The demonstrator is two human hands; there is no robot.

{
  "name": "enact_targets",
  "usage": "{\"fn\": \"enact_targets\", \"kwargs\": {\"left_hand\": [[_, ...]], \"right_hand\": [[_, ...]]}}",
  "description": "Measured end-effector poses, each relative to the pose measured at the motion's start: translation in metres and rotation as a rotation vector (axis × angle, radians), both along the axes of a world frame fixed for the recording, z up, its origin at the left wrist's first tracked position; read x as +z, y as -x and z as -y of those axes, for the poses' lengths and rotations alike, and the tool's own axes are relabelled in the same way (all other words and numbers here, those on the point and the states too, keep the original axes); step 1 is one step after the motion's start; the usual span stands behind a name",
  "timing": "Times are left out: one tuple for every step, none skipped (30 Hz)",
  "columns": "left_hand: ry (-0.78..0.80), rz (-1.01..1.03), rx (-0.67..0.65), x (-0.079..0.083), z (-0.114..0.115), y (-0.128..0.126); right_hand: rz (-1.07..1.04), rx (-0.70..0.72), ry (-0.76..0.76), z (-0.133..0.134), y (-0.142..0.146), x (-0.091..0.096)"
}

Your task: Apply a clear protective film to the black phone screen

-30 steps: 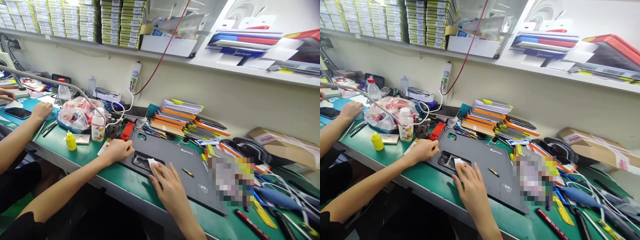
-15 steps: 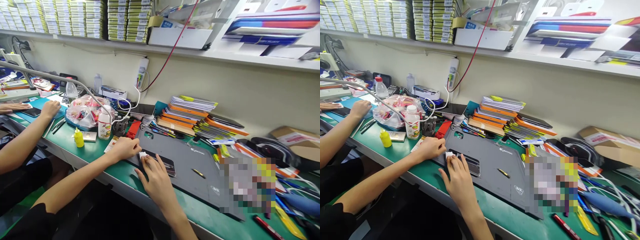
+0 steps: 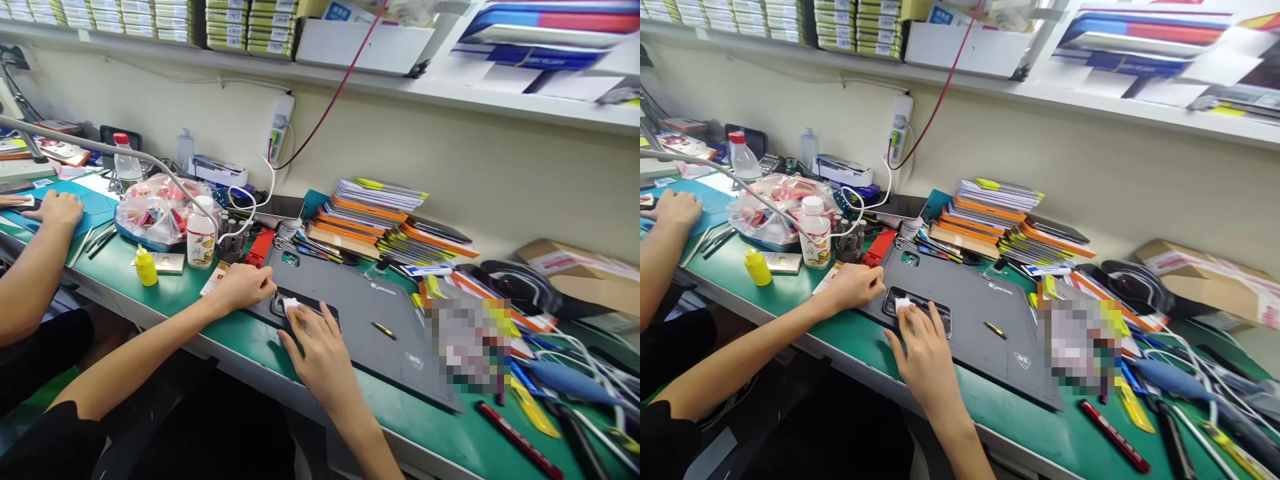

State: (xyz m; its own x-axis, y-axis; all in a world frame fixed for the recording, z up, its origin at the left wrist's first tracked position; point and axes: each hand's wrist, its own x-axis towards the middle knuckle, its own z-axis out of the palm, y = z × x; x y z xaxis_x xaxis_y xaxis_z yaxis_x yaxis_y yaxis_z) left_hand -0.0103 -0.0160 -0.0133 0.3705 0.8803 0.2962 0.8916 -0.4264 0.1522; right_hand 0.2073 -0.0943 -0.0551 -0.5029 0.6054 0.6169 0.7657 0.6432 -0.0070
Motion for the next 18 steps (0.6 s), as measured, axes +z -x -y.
{"fn": "enact_targets", "kwargs": {"left_hand": [[-0.005, 0.000, -0.001, 0.000, 0.000, 0.000], [-0.010, -0.001, -0.001, -0.001, -0.001, 0.001], [-0.013, -0.003, 0.001, -0.001, -0.001, 0.001], [-0.015, -0.005, 0.004, -0.001, -0.002, 0.001], [-0.017, -0.007, 0.008, -0.002, -0.002, 0.001], [-0.017, -0.010, 0.011, -0.002, -0.002, 0.001], [-0.017, -0.012, 0.014, -0.002, -0.003, 0.000], [-0.016, -0.015, 0.016, -0.002, -0.003, 0.000], [-0.016, -0.017, 0.017, -0.001, -0.003, 0.000], [-0.014, -0.019, 0.018, -0.001, -0.003, 0.000], [-0.013, -0.020, 0.019, 0.000, -0.003, 0.000], [-0.011, -0.022, 0.019, 0.000, -0.003, -0.001], [-0.009, -0.024, 0.020, 0.001, -0.002, -0.001], [-0.008, -0.026, 0.021, 0.002, -0.002, 0.000], [-0.007, -0.028, 0.021, 0.002, -0.002, 0.000], [-0.007, -0.031, 0.021, 0.002, -0.002, 0.000], [-0.009, -0.034, 0.019, 0.003, -0.002, 0.000], [-0.010, -0.037, 0.017, 0.003, -0.002, 0.001]], "right_hand": [[-0.001, 0.011, 0.010, -0.003, 0.006, 0.001], [-0.002, 0.021, 0.020, -0.006, 0.012, 0.002], [-0.001, 0.026, 0.029, -0.008, 0.017, 0.003], [0.002, 0.028, 0.033, -0.010, 0.020, 0.003], [0.009, 0.028, 0.030, -0.010, 0.022, 0.003], [0.014, 0.026, 0.019, -0.009, 0.022, 0.002], [0.018, 0.024, 0.004, -0.008, 0.021, 0.001], [0.023, 0.021, -0.010, -0.006, 0.019, 0.000], [0.030, 0.021, -0.019, -0.004, 0.017, 0.000], [0.039, 0.022, -0.023, -0.002, 0.014, -0.001], [0.049, 0.024, -0.022, -0.001, 0.012, -0.001], [0.058, 0.027, -0.019, 0.000, 0.010, 0.000], [0.067, 0.030, -0.014, -0.001, 0.009, 0.002], [0.072, 0.035, -0.010, -0.003, 0.009, 0.004], [0.075, 0.041, -0.007, -0.005, 0.011, 0.006], [0.078, 0.046, 0.001, -0.008, 0.014, 0.009], [0.083, 0.050, 0.010, -0.011, 0.017, 0.011], [0.088, 0.049, 0.019, -0.013, 0.021, 0.013]]}}
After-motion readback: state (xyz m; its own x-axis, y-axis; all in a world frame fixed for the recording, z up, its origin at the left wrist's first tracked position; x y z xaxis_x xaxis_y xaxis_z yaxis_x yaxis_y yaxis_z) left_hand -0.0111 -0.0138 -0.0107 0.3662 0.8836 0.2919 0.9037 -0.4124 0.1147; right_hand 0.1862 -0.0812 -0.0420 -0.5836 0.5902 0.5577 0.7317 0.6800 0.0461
